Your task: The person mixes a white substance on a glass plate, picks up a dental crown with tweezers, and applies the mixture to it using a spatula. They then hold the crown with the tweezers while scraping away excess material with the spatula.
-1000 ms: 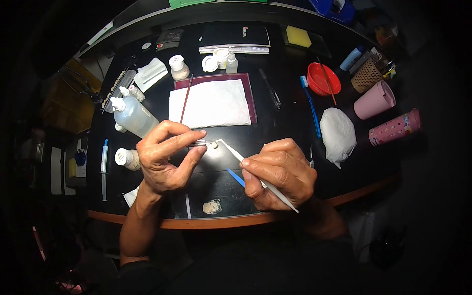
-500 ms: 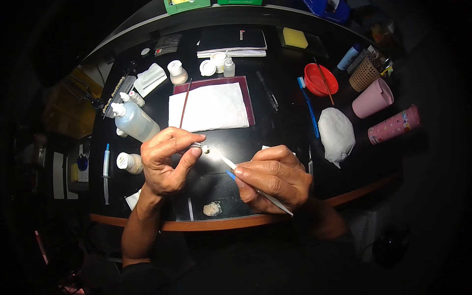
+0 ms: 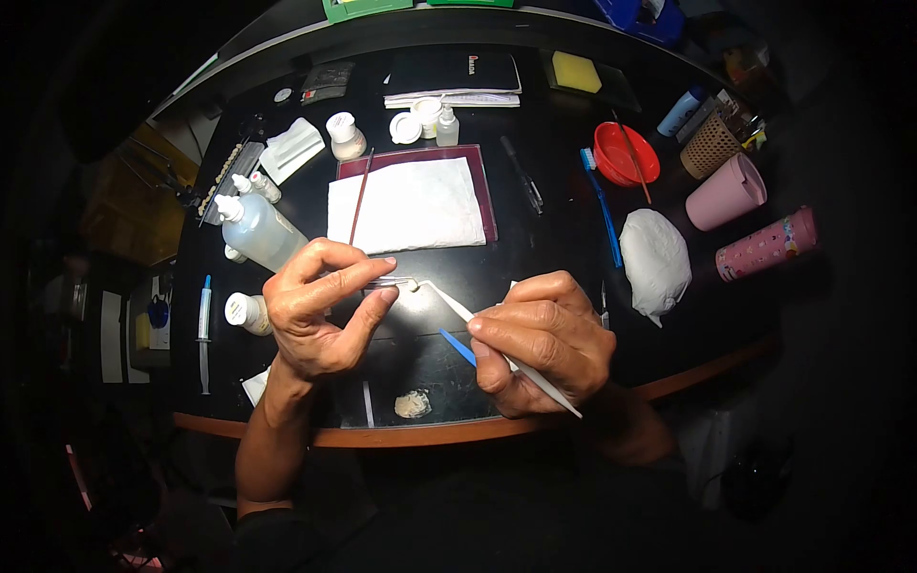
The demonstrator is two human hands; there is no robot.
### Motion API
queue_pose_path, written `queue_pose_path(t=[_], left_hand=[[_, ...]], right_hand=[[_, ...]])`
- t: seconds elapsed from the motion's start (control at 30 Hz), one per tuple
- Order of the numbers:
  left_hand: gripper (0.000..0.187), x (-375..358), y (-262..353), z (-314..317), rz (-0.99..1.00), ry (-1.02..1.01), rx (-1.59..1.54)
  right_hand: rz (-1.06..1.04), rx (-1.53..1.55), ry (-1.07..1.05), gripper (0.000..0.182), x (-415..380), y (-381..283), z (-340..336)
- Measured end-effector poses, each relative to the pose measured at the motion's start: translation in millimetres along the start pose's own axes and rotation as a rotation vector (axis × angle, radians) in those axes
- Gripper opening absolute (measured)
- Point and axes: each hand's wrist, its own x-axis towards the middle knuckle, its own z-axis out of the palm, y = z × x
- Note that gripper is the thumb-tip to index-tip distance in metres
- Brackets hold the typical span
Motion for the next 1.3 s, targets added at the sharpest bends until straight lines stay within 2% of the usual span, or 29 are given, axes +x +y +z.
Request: queue_pose_path(t=[0.27, 0.7, 1.3], left_hand=[[0.03, -1.8, 1.6, -0.5, -0.013, -0.016, 0.026], [0.038, 0.0, 3.8, 4.0, 0.162, 0.026, 0.191], [0.037, -0.5, 4.9, 3.6, 0.169, 0.027, 0.195]], right_hand=[[-0.007, -0.004, -0.026, 0.027, 0.7, 1.3, 1.0], [-0.002, -0.012, -0.015, 0.026, -0.3, 2.5, 2.6], [0.0, -0.012, -0.006, 0.022, 0.0, 3.6, 3.5]])
